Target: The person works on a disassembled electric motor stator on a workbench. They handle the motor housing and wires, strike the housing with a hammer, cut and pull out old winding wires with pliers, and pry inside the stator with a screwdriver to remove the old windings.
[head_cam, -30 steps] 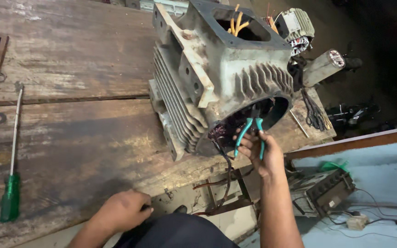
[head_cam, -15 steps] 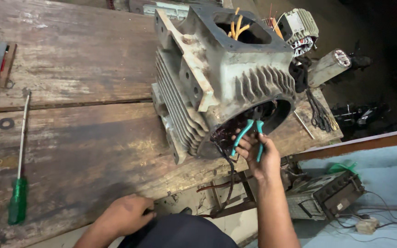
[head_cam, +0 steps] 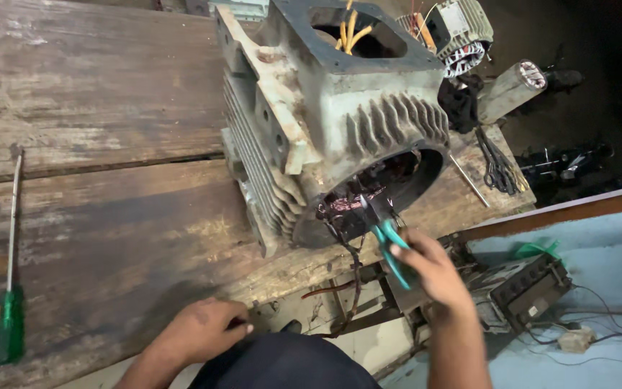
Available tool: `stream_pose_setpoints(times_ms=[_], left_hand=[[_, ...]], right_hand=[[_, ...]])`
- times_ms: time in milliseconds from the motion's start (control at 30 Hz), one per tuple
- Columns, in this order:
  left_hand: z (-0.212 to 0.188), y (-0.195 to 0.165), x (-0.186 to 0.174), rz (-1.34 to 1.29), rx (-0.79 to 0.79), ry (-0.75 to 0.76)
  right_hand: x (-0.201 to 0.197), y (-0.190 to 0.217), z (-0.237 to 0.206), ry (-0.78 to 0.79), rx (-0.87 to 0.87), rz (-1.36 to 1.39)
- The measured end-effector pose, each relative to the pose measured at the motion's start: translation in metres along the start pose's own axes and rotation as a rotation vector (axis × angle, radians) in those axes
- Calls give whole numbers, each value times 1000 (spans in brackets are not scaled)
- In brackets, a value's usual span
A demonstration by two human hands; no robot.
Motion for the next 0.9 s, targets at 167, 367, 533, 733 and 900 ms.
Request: stream_pose_setpoints(times_ms=[167, 367, 533, 733, 900], left_hand=[[33, -23, 16, -215, 173, -123], [134, -55, 63, -709, 328, -293], [211, -67, 93, -843, 242, -502], [235, -71, 125, -1336, -14, -765], [226, -103, 112, -1496, 143, -899]], right_hand=[[-84, -6, -71, -286, 37, -180], [-204, -64, -45, -471, -206, -266], [-228, -160, 57, -370, 103, -753], [-203, -211, 122, -324, -67, -997], [-175, -190, 115, -317, -378, -959]])
Point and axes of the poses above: each hand's wrist, its own z-axis towards the middle knuckle, its own x-axis out of the palm, y = z × x, the point moved 5 cm from there along z, towards the middle knuckle, and after that the axes turned 12 degrees about y, right-handed, at the moved point
